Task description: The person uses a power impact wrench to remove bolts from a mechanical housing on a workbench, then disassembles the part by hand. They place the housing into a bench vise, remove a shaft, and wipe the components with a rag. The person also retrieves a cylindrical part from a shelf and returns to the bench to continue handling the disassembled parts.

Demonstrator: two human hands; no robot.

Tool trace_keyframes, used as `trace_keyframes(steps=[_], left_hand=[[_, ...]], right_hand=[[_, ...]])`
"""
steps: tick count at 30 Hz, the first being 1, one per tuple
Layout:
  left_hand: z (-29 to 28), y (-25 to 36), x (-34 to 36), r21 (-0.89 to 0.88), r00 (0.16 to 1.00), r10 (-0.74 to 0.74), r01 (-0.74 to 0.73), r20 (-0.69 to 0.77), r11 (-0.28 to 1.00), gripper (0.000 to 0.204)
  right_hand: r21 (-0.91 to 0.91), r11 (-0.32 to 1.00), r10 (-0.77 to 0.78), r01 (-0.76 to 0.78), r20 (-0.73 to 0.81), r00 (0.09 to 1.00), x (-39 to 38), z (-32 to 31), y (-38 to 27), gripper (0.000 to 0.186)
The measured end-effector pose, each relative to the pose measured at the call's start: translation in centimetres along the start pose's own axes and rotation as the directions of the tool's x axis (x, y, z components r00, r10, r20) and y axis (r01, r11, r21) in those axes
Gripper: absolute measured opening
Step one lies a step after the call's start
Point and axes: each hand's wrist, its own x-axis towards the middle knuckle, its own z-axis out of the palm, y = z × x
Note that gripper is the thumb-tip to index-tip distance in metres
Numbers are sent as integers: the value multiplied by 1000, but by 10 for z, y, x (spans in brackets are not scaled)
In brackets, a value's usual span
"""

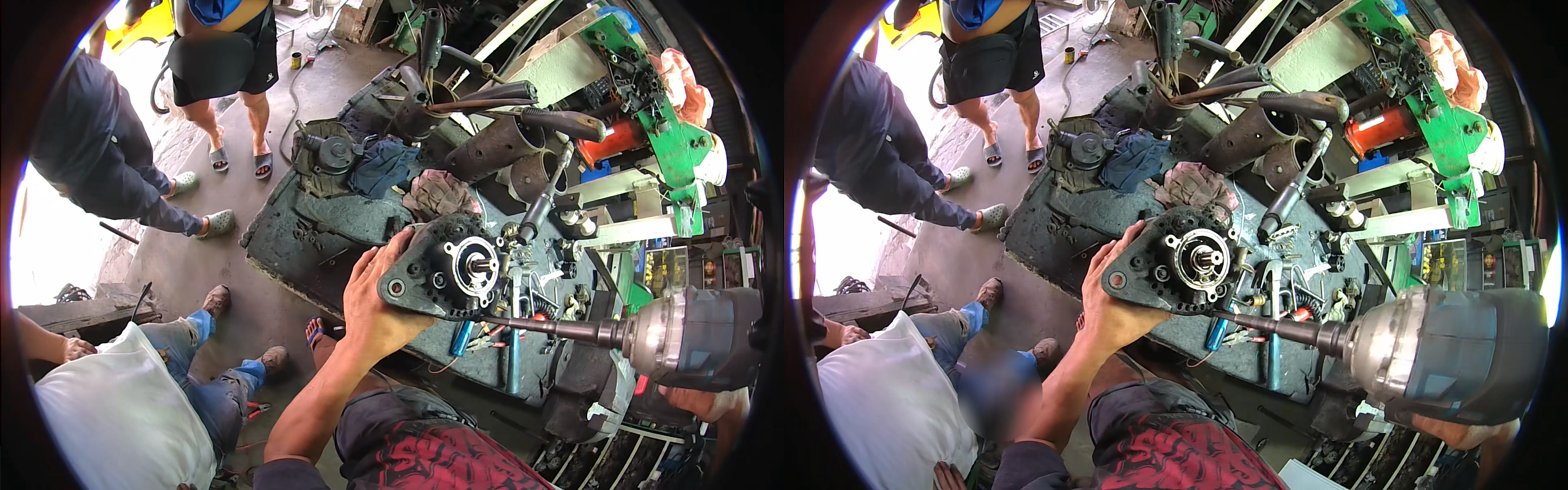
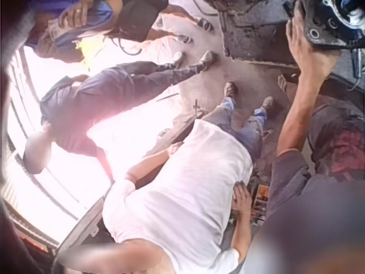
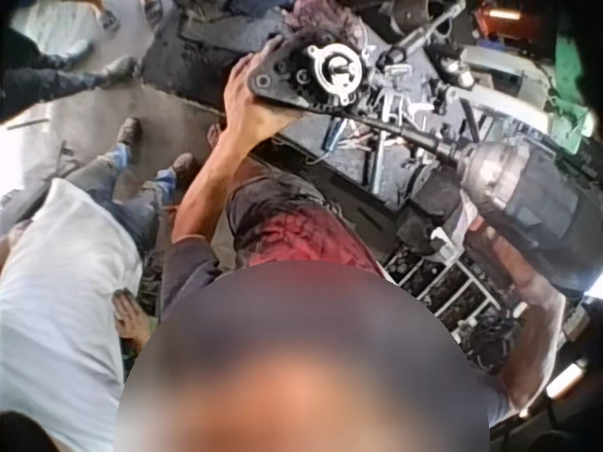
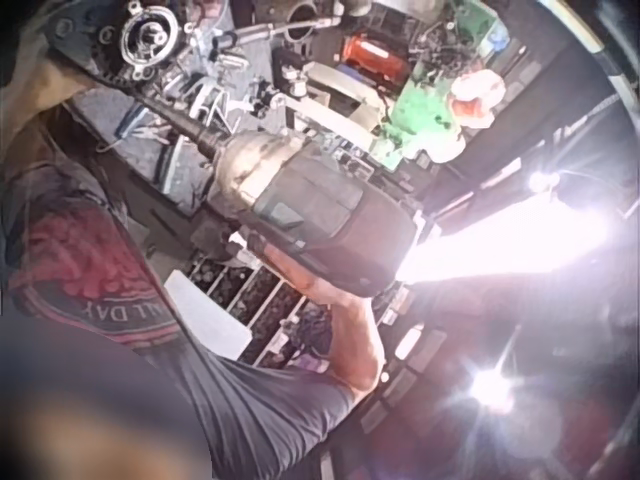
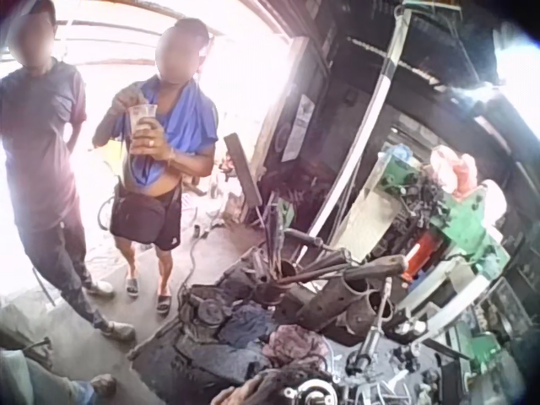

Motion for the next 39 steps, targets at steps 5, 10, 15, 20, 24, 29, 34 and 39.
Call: trace_keyframes(steps=[5, 10, 15, 20, 24, 29, 34, 39], left_hand=[[-1, 1, 0, -23, 1000, -1, 1, 2, 1000, 99], [-1, 0, -1, -28, 1000, 10, -10, -8, 1000, 102], [-3, 3, -1, 18, 1000, 20, -20, 5, 1000, 103], [4, 2, -4, 68, 1000, 5, -6, 15, 998, 106], [-11, 7, -4, 44, 996, 4, -8, 91, 999, 111], [-88, 58, -19, 52, 973, -157, 168, -168, 984, 78], [-31, 125, -6, 6, 960, 277, -277, 25, 961, 36], [1, 120, 17, -152, 942, 309, -289, 132, 945, 31]], right_hand=[[1, 1000, 19, -19, -10, 1000, -6, -1, 1, 40], [-16, 1000, 19, -20, -47, 999, -14, 6, 11, 40], [-88, 996, -46, 34, -145, 988, -9, -2, -2, 40], [328, 929, 184, -173, -2, 983, 5, -27, -10, 28], [517, 847, 187, -126, -68, 980, 4, -3, -2, 24], [74, 976, -143, 204, -488, 861, 0, 27, 19, 22], [142, 974, -107, 178, -403, 909, 3, 18, 9, 31], [204, 975, 18, 89, -470, 883, -7, 7, -16, 31]])
